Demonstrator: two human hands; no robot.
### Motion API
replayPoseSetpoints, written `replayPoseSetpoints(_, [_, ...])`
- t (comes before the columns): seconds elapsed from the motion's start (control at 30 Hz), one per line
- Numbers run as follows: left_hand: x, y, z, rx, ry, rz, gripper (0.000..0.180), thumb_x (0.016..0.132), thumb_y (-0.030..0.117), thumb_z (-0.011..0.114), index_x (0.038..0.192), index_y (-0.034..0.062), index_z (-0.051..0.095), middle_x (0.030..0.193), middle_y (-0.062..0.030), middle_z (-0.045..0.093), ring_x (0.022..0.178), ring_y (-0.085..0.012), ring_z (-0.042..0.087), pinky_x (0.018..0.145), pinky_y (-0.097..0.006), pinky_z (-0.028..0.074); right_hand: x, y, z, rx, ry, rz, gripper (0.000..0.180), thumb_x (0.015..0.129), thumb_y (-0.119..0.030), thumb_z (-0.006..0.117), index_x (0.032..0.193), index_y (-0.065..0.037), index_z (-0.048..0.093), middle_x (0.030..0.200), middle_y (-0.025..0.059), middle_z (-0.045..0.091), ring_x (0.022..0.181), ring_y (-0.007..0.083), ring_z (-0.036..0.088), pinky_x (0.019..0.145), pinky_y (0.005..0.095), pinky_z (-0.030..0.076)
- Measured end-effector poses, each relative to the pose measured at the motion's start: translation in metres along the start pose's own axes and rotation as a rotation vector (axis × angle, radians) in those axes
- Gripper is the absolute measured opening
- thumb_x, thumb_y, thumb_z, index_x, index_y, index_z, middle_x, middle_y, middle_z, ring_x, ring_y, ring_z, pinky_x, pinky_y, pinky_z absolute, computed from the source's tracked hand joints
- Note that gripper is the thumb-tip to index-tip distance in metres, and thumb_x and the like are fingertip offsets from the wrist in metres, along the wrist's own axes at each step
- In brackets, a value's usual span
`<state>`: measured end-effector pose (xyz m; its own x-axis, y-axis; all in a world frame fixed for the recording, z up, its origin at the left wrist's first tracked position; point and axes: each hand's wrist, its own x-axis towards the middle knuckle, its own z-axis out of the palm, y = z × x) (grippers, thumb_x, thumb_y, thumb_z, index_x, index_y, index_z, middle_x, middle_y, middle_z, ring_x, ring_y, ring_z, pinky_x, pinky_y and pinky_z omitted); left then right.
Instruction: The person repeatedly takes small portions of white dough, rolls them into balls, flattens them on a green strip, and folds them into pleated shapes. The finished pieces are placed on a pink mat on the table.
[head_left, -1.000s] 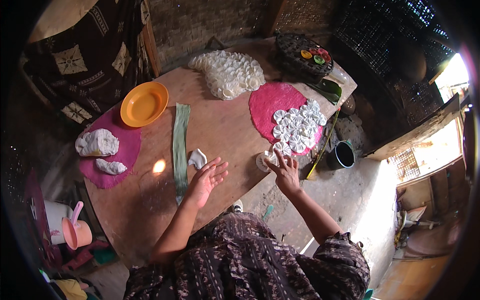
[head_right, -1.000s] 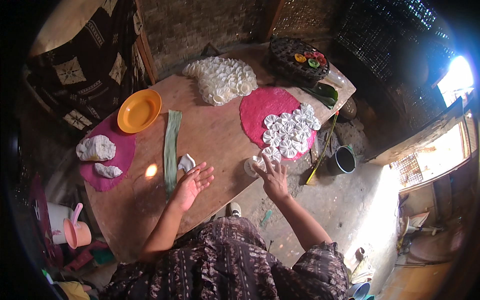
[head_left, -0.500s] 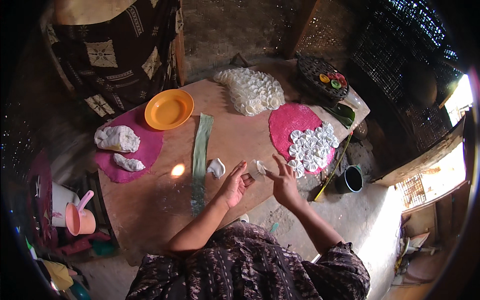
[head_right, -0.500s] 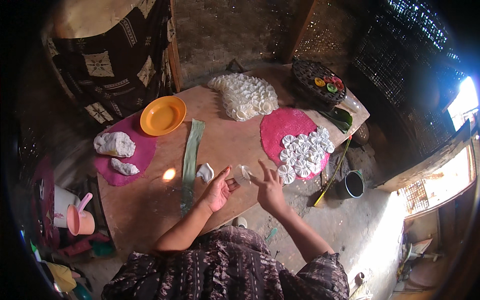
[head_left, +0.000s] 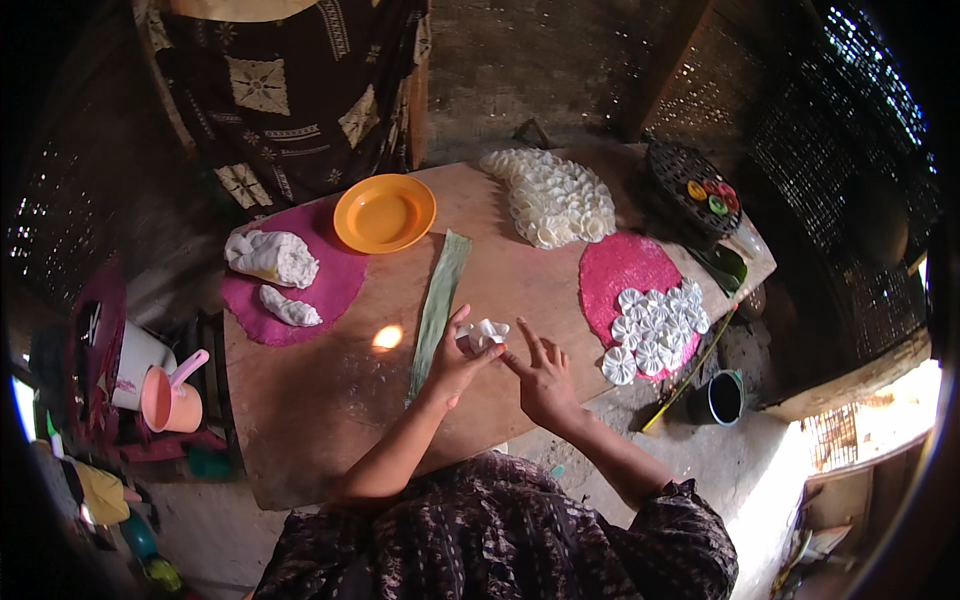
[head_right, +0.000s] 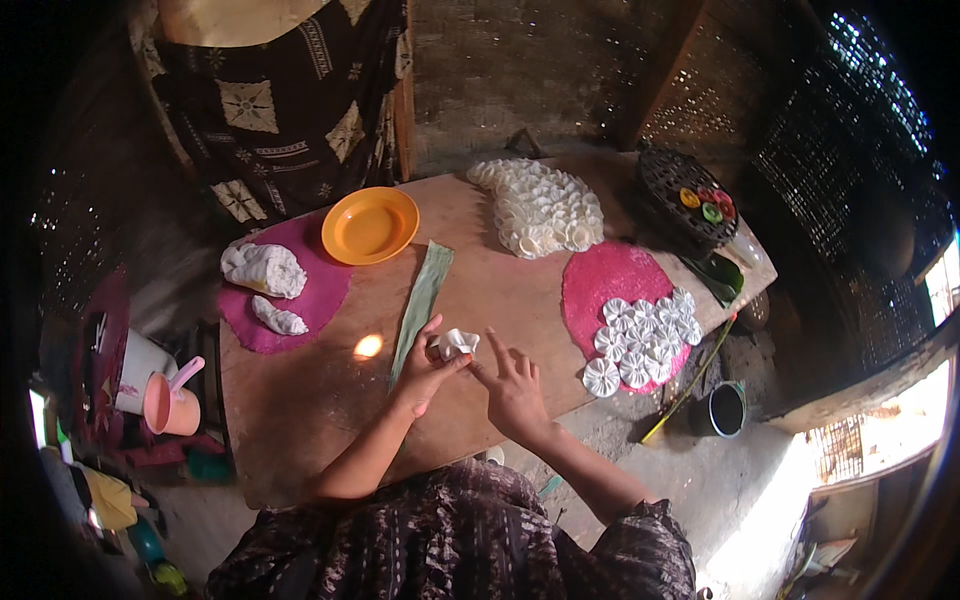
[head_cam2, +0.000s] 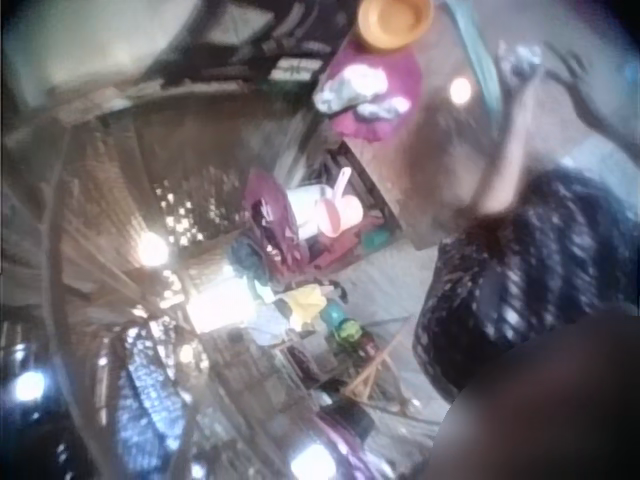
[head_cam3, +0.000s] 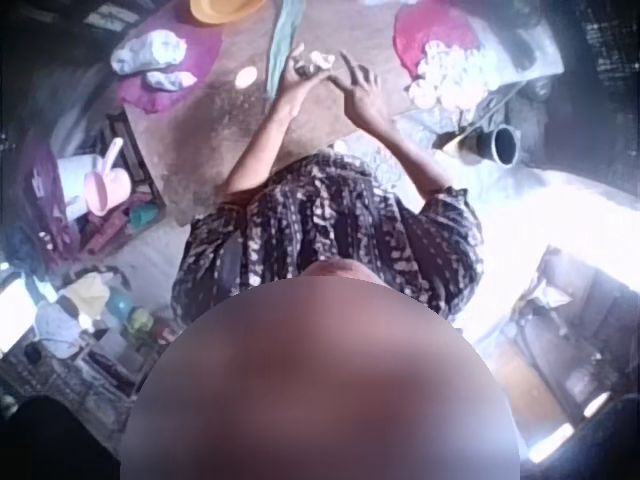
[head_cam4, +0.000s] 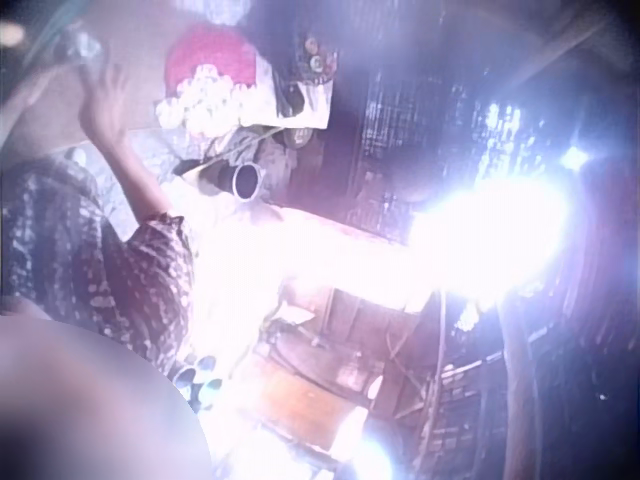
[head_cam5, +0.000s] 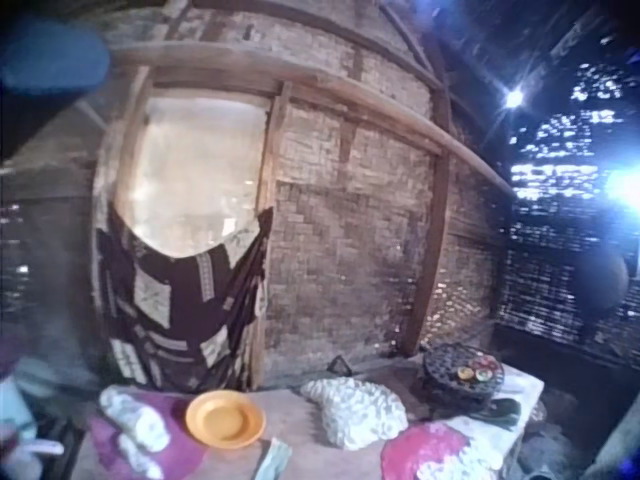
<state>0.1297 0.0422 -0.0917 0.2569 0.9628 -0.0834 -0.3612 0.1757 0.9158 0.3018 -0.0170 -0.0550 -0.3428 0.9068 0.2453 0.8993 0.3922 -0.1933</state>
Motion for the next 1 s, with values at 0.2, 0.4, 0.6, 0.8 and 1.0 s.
replayPoseSetpoints(0.2, [0.002, 0.016, -0.011, 0.256, 0.002, 0.093, 0.073, 0.086, -0.004, 0.066, 0.147, 0.0065, 0.028, 0.100, -0.0074, 0.064, 0.090, -0.0104, 0.063, 0.079, -0.024, 0.050, 0.026, 0.028, 0.000, 0.994, -0.193, 0.106, 0.059, 0.086, 0.011, 0.049, 0.136, -0.019, 0.056, 0.153, 0.0193, 0.029, 0.139, 0.0337, 0.035, 0.105, 0.0427, 0.040])
replayPoseSetpoints(0.4, [0.012, 0.016, -0.002, 0.207, 0.030, 0.076, 0.078, 0.079, -0.004, 0.073, 0.145, 0.0084, 0.033, 0.091, -0.0057, 0.066, 0.087, -0.0090, 0.064, 0.071, -0.023, 0.049, 0.053, 0.045, 0.012, 1.424, -0.172, 0.273, 0.065, 0.087, 0.005, 0.060, 0.145, -0.013, 0.037, 0.145, 0.0186, 0.037, 0.130, 0.0270, 0.044, 0.097, 0.0364, 0.046])
replayPoseSetpoints(0.6, [0.024, 0.003, -0.004, 0.607, 0.152, 0.127, 0.078, 0.075, 0.002, 0.077, 0.141, 0.0091, 0.037, 0.081, -0.0102, 0.067, 0.077, -0.0192, 0.068, 0.069, -0.032, 0.052, 0.088, 0.049, 0.026, 1.129, -0.219, 0.241, 0.075, 0.082, -0.002, 0.069, 0.145, -0.011, 0.029, 0.109, 0.0180, 0.061, 0.098, 0.0256, 0.063, 0.077, 0.0349, 0.052])
replayPoseSetpoints(0.8, [0.042, -0.006, 0.000, 0.565, 0.294, 0.069, 0.076, 0.074, 0.002, 0.076, 0.140, 0.0083, 0.038, 0.102, -0.0169, 0.067, 0.085, -0.0256, 0.069, 0.071, -0.034, 0.053, 0.112, 0.065, 0.036, 0.840, -0.188, 0.165, 0.076, 0.080, -0.001, 0.068, 0.144, -0.008, 0.030, 0.088, 0.0139, 0.063, 0.078, 0.0234, 0.064, 0.069, 0.0352, 0.051])
replayPoseSetpoints(1.0, [0.038, -0.010, -0.015, 1.300, 0.068, 0.349, 0.073, 0.070, 0.019, 0.081, 0.135, 0.0117, 0.049, 0.137, -0.0181, 0.049, 0.114, -0.0294, 0.057, 0.091, -0.042, 0.047, 0.234, 0.165, 0.037, 0.554, -0.104, 0.184, 0.074, 0.079, -0.008, 0.063, 0.145, -0.012, 0.028, 0.073, 0.0168, 0.064, 0.071, 0.0320, 0.065, 0.066, 0.0438, 0.051])
